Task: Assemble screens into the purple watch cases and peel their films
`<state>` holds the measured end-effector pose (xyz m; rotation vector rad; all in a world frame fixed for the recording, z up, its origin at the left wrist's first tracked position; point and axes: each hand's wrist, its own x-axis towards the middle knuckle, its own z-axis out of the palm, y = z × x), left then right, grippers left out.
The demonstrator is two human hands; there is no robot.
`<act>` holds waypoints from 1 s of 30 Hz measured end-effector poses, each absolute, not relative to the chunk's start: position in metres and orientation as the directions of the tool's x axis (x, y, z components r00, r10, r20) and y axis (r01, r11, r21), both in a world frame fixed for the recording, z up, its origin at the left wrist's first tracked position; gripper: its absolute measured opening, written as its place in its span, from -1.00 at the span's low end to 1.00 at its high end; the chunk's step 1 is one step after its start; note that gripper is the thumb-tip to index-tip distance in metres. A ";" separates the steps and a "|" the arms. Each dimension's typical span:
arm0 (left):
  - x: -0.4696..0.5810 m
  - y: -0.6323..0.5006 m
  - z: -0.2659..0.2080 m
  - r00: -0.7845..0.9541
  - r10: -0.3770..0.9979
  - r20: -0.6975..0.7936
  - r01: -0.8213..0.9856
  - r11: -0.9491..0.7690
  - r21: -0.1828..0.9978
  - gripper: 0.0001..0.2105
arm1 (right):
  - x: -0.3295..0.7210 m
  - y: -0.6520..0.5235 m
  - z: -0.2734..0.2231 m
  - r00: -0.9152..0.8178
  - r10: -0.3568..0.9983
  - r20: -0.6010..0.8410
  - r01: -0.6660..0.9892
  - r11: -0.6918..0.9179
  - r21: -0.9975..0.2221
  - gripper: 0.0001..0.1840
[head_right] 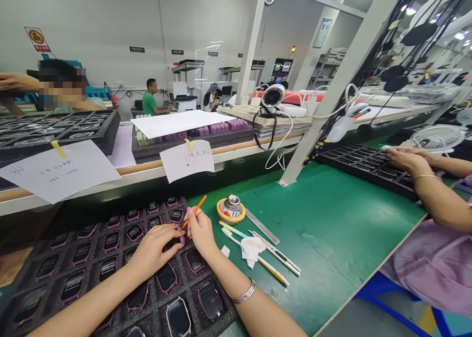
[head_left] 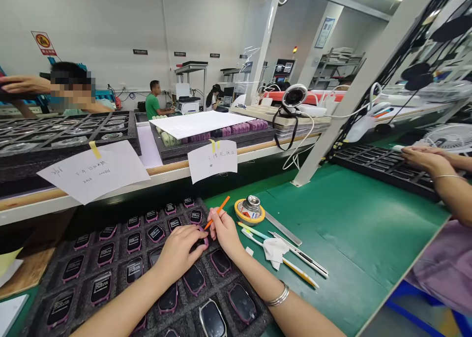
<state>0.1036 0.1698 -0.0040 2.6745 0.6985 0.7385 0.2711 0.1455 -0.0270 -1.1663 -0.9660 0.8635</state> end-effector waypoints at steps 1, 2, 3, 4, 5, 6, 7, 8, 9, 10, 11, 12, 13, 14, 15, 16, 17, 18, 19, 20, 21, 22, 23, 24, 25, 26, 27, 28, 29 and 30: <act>0.104 0.169 -0.003 0.752 0.523 0.401 0.378 -0.841 0.387 -0.83 | 0.272 0.144 -0.027 0.351 0.922 0.161 -0.043 0.187 -0.981 -0.57; 0.104 0.169 -0.003 0.750 0.530 0.395 0.383 -0.836 0.393 -0.82 | 0.272 0.142 -0.027 0.349 0.923 0.164 -0.031 0.186 -0.982 -0.56; 0.103 0.168 -0.002 0.745 0.542 0.388 0.393 -0.828 0.401 -0.80 | 0.272 0.142 -0.026 0.346 0.923 0.168 -0.017 0.185 -0.983 -0.55; 0.103 0.168 -0.002 0.738 0.557 0.382 0.405 -0.818 0.409 -0.77 | 0.272 0.141 -0.026 0.340 0.925 0.172 -0.003 0.184 -0.983 -0.55; 0.103 0.168 -0.002 0.728 0.573 0.376 0.419 -0.806 0.417 -0.74 | 0.272 0.141 -0.026 0.332 0.927 0.176 0.012 0.182 -0.983 -0.54; 0.103 0.167 -0.002 0.718 0.589 0.371 0.433 -0.795 0.425 -0.72 | 0.272 0.140 -0.026 0.324 0.929 0.180 0.026 0.181 -0.983 -0.54; 0.103 0.167 -0.003 0.709 0.603 0.365 0.444 -0.785 0.432 -0.70 | 0.272 0.140 -0.026 0.318 0.930 0.183 0.040 0.180 -0.983 -0.53; 0.104 0.167 -0.003 0.704 0.612 0.360 0.451 -0.777 0.438 -0.69 | 0.271 0.139 -0.026 0.313 0.932 0.185 0.052 0.178 -0.983 -0.52; 0.104 0.167 -0.004 0.701 0.618 0.355 0.456 -0.771 0.444 -0.68 | 0.271 0.139 -0.025 0.309 0.932 0.188 0.064 0.177 -0.982 -0.52; 0.104 0.167 -0.004 0.700 0.623 0.350 0.458 -0.767 0.448 -0.68 | 0.271 0.138 -0.025 0.307 0.933 0.189 0.075 0.175 -0.982 -0.51; 0.104 0.167 -0.005 0.700 0.625 0.345 0.460 -0.764 0.452 -0.69 | 0.271 0.137 -0.025 0.305 0.933 0.191 0.086 0.173 -0.981 -0.49; 0.104 0.167 -0.005 0.701 0.627 0.340 0.462 -0.762 0.454 -0.69 | 0.271 0.137 -0.025 0.303 0.933 0.193 0.096 0.172 -0.980 -0.48; 0.104 0.167 -0.005 0.701 0.629 0.336 0.464 -0.760 0.455 -0.68 | 0.271 0.137 -0.024 0.301 0.933 0.196 0.105 0.172 -0.979 -0.47; 0.104 0.167 -0.006 0.701 0.631 0.332 0.466 -0.758 0.456 -0.68 | 0.271 0.136 -0.023 0.298 0.934 0.199 0.114 0.172 -0.978 -0.47; 0.104 0.167 -0.006 0.702 0.632 0.329 0.468 -0.757 0.456 -0.67 | 0.271 0.136 -0.023 0.296 0.934 0.202 0.122 0.173 -0.977 -0.46; 0.104 0.167 -0.006 0.703 0.632 0.326 0.469 -0.757 0.455 -0.65 | 0.271 0.136 -0.022 0.294 0.933 0.205 0.128 0.174 -0.976 -0.46; 0.104 0.167 -0.006 0.704 0.632 0.323 0.471 -0.756 0.454 -0.63 | 0.270 0.136 -0.021 0.293 0.933 0.209 0.134 0.176 -0.975 -0.46; 0.104 0.167 -0.007 0.706 0.632 0.320 0.472 -0.757 0.453 -0.60 | 0.270 0.137 -0.021 0.291 0.933 0.212 0.138 0.178 -0.974 -0.46; 0.104 0.168 -0.007 0.707 0.631 0.318 0.473 -0.757 0.450 -0.59 | 0.270 0.137 -0.021 0.290 0.933 0.215 0.142 0.180 -0.973 -0.46; 0.104 0.168 -0.008 0.709 0.630 0.317 0.475 -0.758 0.447 -0.57 | 0.270 0.137 -0.021 0.287 0.933 0.217 0.145 0.182 -0.972 -0.46; 0.104 0.168 -0.008 0.709 0.630 0.316 0.477 -0.759 0.443 -0.56 | 0.271 0.138 -0.021 0.284 0.933 0.219 0.149 0.183 -0.972 -0.46; 0.104 0.168 -0.008 0.709 0.630 0.316 0.480 -0.760 0.439 -0.55 | 0.271 0.138 -0.022 0.280 0.934 0.221 0.153 0.184 -0.971 -0.47; 0.104 0.168 -0.009 0.709 0.630 0.317 0.482 -0.761 0.434 -0.55 | 0.271 0.138 -0.023 0.275 0.936 0.221 0.155 0.184 -0.971 -0.48; 0.104 0.168 -0.009 0.708 0.630 0.318 0.485 -0.762 0.429 -0.56 | 0.271 0.139 -0.024 0.271 0.937 0.221 0.157 0.184 -0.970 -0.49; 0.104 0.167 -0.008 0.707 0.631 0.321 0.489 -0.763 0.423 -0.57 | 0.271 0.139 -0.024 0.268 0.938 0.221 0.158 0.183 -0.970 -0.50; 0.104 0.166 -0.008 0.703 0.633 0.324 0.495 -0.763 0.416 -0.60 | 0.271 0.140 -0.025 0.267 0.938 0.220 0.157 0.183 -0.970 -0.50; 0.103 0.166 -0.007 0.697 0.638 0.328 0.505 -0.761 0.407 -0.63 | 0.271 0.140 -0.027 0.267 0.938 0.220 0.155 0.183 -0.971 -0.51; 0.103 0.165 -0.006 0.688 0.645 0.332 0.519 -0.757 0.396 -0.66 | 0.271 0.141 -0.028 0.268 0.938 0.219 0.153 0.183 -0.971 -0.52; 0.102 0.164 -0.004 0.678 0.654 0.336 0.538 -0.752 0.381 -0.70 | 0.271 0.141 -0.029 0.267 0.939 0.217 0.149 0.182 -0.972 -0.53; 0.101 0.163 -0.002 0.669 0.662 0.337 0.557 -0.748 0.362 -0.74 | 0.271 0.142 -0.030 0.267 0.939 0.215 0.145 0.182 -0.973 -0.53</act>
